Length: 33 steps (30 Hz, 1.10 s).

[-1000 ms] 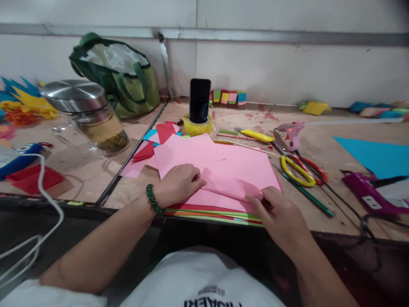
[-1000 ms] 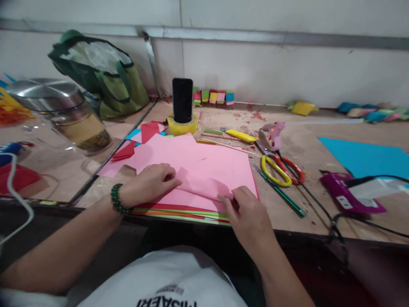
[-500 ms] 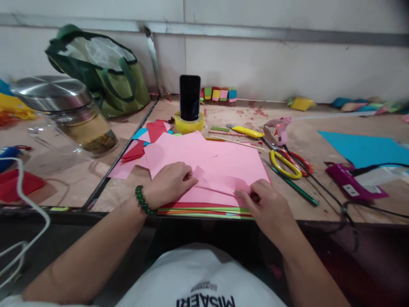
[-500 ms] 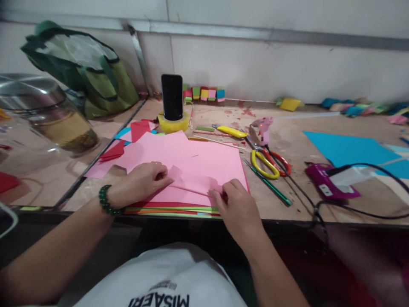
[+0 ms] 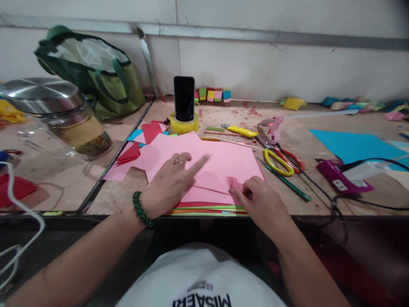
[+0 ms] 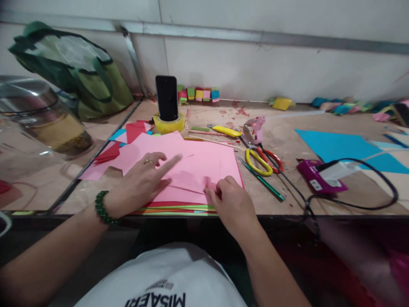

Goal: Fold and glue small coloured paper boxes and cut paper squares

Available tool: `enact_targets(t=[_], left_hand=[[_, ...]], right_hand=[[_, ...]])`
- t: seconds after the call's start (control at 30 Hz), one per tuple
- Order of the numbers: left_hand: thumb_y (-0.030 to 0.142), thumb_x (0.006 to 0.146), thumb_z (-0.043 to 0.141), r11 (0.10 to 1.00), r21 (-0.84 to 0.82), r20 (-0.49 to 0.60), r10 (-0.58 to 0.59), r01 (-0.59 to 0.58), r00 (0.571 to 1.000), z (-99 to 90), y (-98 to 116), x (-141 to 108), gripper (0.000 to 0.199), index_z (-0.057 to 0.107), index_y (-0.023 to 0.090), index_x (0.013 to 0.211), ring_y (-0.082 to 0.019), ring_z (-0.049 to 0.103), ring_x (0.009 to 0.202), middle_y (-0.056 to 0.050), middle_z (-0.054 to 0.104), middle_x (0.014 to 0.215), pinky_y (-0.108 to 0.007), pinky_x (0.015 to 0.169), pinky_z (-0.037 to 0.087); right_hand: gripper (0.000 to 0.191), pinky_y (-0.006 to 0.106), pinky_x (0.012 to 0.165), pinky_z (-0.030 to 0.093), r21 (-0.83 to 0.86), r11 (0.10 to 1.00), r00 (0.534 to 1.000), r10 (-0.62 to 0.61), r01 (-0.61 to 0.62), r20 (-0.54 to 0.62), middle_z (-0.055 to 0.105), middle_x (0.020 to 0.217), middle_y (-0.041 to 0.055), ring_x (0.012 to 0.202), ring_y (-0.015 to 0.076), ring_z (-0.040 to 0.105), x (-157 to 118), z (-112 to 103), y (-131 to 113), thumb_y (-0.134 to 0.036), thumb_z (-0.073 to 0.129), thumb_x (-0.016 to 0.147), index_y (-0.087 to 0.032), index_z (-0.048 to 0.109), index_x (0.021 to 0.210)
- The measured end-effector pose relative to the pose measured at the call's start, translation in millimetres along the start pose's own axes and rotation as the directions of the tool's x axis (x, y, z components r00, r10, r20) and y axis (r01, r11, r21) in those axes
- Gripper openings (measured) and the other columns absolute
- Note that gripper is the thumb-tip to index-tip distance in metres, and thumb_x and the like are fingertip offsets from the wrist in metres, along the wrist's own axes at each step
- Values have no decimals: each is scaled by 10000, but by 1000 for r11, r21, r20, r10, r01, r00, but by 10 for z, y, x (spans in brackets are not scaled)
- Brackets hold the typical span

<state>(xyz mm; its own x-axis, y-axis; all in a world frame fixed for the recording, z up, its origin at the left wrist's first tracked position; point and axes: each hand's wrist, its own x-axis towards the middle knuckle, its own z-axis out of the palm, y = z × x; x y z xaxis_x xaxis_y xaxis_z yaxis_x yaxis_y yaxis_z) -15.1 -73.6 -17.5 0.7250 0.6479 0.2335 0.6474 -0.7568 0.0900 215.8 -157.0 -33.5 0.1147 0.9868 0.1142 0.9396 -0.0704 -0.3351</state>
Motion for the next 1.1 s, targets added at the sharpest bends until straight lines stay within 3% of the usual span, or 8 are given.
enact_targets(t=[0.1, 0.17, 0.33, 0.63, 1.1], left_hand=[[169, 956, 351, 950, 47, 102, 302, -308, 948, 8, 61, -13, 367, 472, 228, 1297, -223, 510, 938, -98, 564, 1059, -359, 835, 434], [101, 940, 322, 924, 23, 176, 373, -383, 911, 7, 86, -31, 376, 496, 194, 1260, -213, 503, 885, -87, 576, 972, -325, 775, 451], [43, 857, 399, 955, -31, 171, 296, -296, 940, -9, 86, -57, 479, 425, 162, 1321, -219, 501, 916, -89, 581, 998, -312, 751, 474], [84, 854, 439, 965, -138, 187, 246, -223, 951, -54, 63, 18, 360, 582, 234, 1148, -185, 534, 821, -56, 583, 907, -287, 713, 469], [113, 883, 422, 972, -139, 197, 215, -190, 957, -69, 87, 19, 332, 595, 237, 1138, -192, 520, 838, -49, 571, 895, -289, 691, 453]], right_hand=[[340, 277, 523, 302, -21, 1000, 1000, -1, 1, 3, 514, 709, 14, 551, 137, 440, -10, -8, -15, -431, 504, 876, -218, 426, 622], [337, 277, 526, 297, -33, 999, 1000, -2, 2, 0, 519, 705, 17, 549, 136, 434, -15, -21, -18, -429, 503, 874, -216, 429, 623], [370, 265, 520, 283, 18, 1000, 999, 25, -26, 28, 538, 657, 10, 540, 129, 430, 16, -75, 8, -467, 486, 877, -206, 465, 615], [397, 257, 501, 241, 13, 986, 983, 165, -166, 82, 530, 581, -19, 521, 119, 414, 101, -115, -21, -513, 544, 816, -198, 515, 576], [464, 261, 475, 215, 41, 986, 979, 155, -162, 133, 495, 521, -21, 488, 111, 372, 156, -129, 12, -564, 514, 823, -191, 539, 549]])
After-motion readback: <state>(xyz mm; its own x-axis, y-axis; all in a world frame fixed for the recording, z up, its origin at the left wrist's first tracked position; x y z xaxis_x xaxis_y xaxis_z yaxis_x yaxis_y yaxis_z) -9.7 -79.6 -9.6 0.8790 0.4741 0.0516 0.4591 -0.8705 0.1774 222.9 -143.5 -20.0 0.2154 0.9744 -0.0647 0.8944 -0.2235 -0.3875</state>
